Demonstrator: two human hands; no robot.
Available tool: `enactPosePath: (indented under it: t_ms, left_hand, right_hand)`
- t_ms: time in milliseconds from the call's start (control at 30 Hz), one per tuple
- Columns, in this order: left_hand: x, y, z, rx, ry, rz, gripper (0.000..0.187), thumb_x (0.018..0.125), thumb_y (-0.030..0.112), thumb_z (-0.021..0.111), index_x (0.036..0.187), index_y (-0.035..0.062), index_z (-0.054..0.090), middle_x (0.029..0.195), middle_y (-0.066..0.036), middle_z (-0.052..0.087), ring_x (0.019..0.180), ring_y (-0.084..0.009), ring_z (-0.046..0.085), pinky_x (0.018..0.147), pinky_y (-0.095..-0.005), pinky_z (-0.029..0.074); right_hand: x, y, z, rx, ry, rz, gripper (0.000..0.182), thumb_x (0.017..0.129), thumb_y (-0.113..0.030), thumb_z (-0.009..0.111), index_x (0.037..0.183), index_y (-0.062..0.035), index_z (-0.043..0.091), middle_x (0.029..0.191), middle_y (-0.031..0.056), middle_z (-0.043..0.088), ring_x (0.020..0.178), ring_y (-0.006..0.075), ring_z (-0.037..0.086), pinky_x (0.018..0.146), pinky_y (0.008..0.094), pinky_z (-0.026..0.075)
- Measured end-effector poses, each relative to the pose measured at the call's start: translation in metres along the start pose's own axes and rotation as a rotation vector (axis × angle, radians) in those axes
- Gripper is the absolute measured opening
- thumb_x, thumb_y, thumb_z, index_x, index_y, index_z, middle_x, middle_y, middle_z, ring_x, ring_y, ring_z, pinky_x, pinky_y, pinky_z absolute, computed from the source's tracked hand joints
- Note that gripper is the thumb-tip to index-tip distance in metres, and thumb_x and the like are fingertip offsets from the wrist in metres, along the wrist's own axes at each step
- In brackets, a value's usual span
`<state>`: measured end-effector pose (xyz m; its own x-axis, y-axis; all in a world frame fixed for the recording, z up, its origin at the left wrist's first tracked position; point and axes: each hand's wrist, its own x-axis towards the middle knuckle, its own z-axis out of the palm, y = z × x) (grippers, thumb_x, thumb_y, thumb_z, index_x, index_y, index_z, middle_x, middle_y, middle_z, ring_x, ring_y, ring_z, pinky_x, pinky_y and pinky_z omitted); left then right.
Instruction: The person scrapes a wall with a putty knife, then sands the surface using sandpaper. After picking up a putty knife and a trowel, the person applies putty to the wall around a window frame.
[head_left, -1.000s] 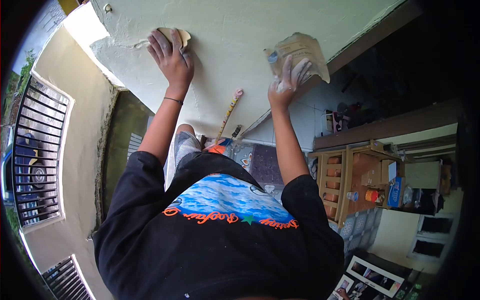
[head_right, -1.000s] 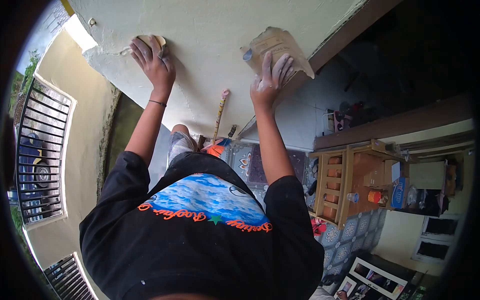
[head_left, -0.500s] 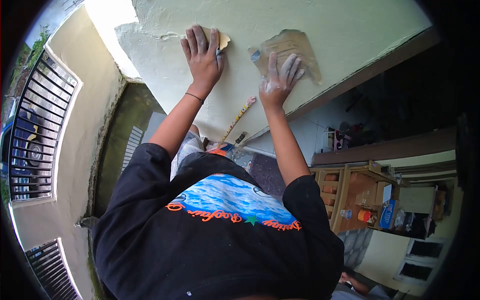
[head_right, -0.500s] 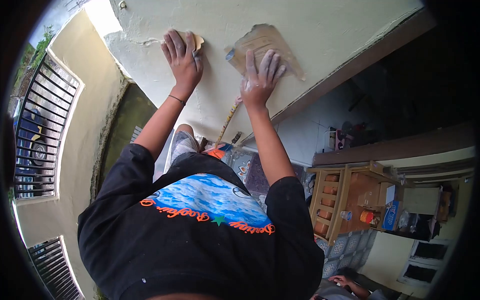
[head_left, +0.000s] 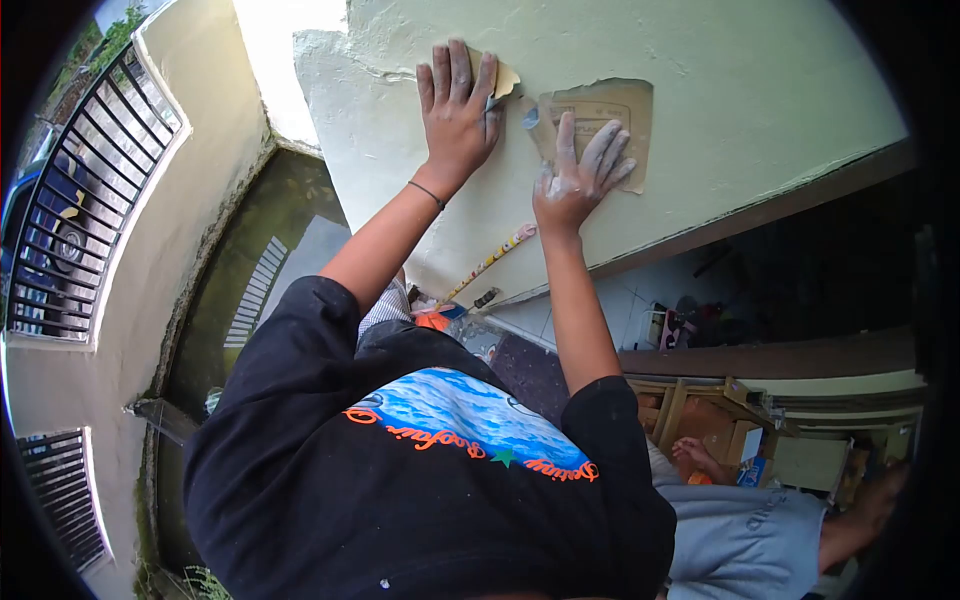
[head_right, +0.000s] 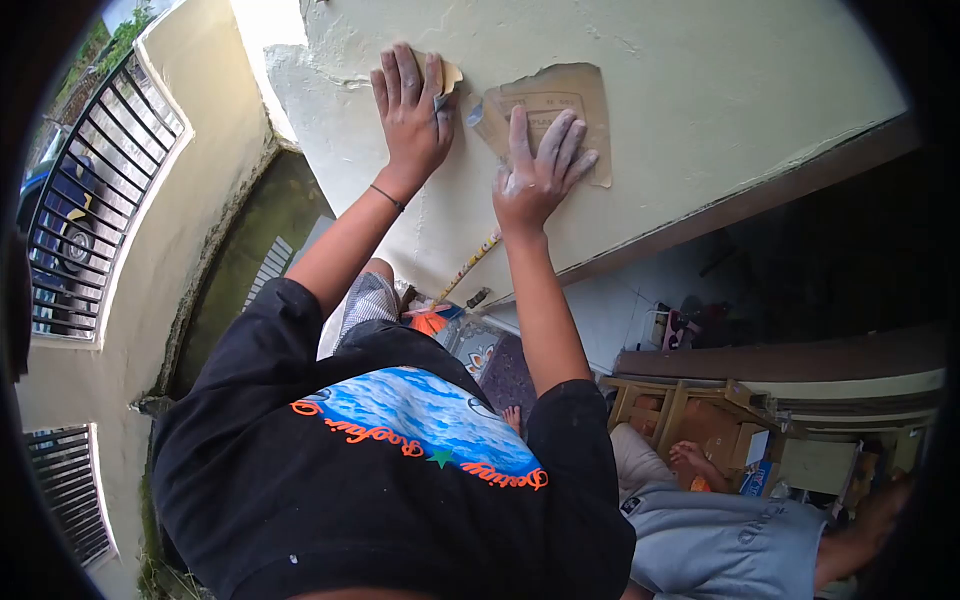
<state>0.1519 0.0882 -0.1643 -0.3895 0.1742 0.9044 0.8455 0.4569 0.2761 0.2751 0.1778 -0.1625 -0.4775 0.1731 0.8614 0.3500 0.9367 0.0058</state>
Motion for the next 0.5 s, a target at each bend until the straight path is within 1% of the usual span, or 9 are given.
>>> enactPosePath:
  t_ms: [33,133,200,233,267,300,333,433,500]
  left_hand:
    - [-0.031,-0.007,0.006,-0.01,-0.064,-0.025,0.051,0.077,0.021,0.044,0.124,0.0061,0.031,0.133,-0.022,0.012,0.124,-0.0366,0.006,0.098,-0.0467,0.004]
    - [-0.065,-0.028,0.01,0.062,-0.151,-0.067,0.052,0.078,0.02,0.044,0.125,0.004,0.029,0.133,-0.022,0.011,0.123,-0.0374,0.005,0.098,-0.047,0.003]
    - [-0.035,-0.042,0.003,0.0,0.055,-0.202,0.053,0.079,0.019,0.043,0.126,0.0023,0.025,0.133,-0.023,0.01,0.123,-0.0374,0.005,0.098,-0.0467,0.004]
    - [-0.013,-0.047,-0.005,0.014,0.062,-0.206,0.053,0.079,0.019,0.043,0.126,0.0023,0.025,0.133,-0.023,0.01,0.123,-0.0374,0.005,0.098,-0.0467,0.004]
    - [0.015,-0.05,-0.014,-0.005,0.168,-0.246,0.053,0.079,0.018,0.042,0.126,0.0019,0.024,0.132,-0.023,0.01,0.123,-0.0374,0.006,0.098,-0.0466,0.005]
    - [0.034,-0.052,-0.019,-0.025,0.273,-0.283,0.053,0.079,0.017,0.041,0.126,0.0015,0.023,0.132,-0.023,0.01,0.123,-0.0373,0.006,0.098,-0.0464,0.006]
    - [0.041,-0.055,-0.021,-0.018,0.276,-0.284,0.053,0.079,0.017,0.041,0.126,0.0015,0.023,0.132,-0.023,0.01,0.123,-0.0373,0.006,0.098,-0.0464,0.006]
    - [0.039,-0.051,-0.019,-0.075,0.338,-0.297,0.052,0.08,0.016,0.04,0.127,0.0019,0.022,0.133,-0.022,0.01,0.123,-0.0366,0.006,0.098,-0.0455,0.007]
    - [-0.001,-0.041,-0.009,-0.037,0.15,-0.296,0.055,0.08,0.018,0.043,0.127,0.0024,0.02,0.132,-0.024,0.008,0.123,-0.0389,0.005,0.098,-0.0459,0.006]
  right_hand:
    - [-0.021,0.0,0.01,-0.022,-0.156,-0.05,0.059,0.063,-0.015,0.057,0.119,-0.0227,0.041,0.126,0.0261,0.024,0.117,0.0417,0.022,0.092,0.0572,0.014]
    - [-0.055,0.011,0.026,-0.066,-0.264,-0.108,0.061,0.061,-0.014,0.057,0.119,-0.0218,0.041,0.125,0.0254,0.028,0.116,0.0405,0.026,0.092,0.0569,0.015]
    - [-0.026,0.015,0.011,-0.072,-0.077,-0.034,0.063,0.06,-0.012,0.057,0.12,-0.0215,0.041,0.126,0.0267,0.024,0.117,0.0421,0.023,0.092,0.0576,0.014]
    - [0.002,0.013,-0.007,-0.056,-0.023,0.03,0.063,0.059,-0.01,0.057,0.12,-0.0197,0.041,0.127,0.029,0.019,0.119,0.044,0.017,0.092,0.0584,0.011]
    - [0.028,0.016,-0.019,-0.022,0.085,0.051,0.061,0.061,-0.009,0.056,0.12,-0.017,0.041,0.128,0.0308,0.014,0.12,0.0454,0.01,0.092,0.0591,0.006]
    - [0.052,0.019,-0.033,-0.004,0.188,0.053,0.058,0.064,-0.008,0.055,0.12,-0.015,0.041,0.128,0.0311,0.012,0.12,0.0451,0.008,0.092,0.0586,0.004]
    - [0.072,0.021,-0.043,0.015,0.277,0.069,0.057,0.065,-0.007,0.054,0.12,-0.015,0.041,0.128,0.0306,0.014,0.12,0.0451,0.009,0.092,0.0581,0.005]
    - [0.08,0.023,-0.043,0.045,0.312,0.03,0.056,0.065,-0.007,0.054,0.12,-0.0152,0.041,0.128,0.0294,0.017,0.12,0.0445,0.011,0.093,0.0576,0.006]
    - [0.047,0.007,-0.029,-0.011,0.112,0.012,0.061,0.061,-0.008,0.056,0.119,-0.019,0.042,0.127,0.0271,0.021,0.119,0.0422,0.018,0.092,0.0579,0.011]
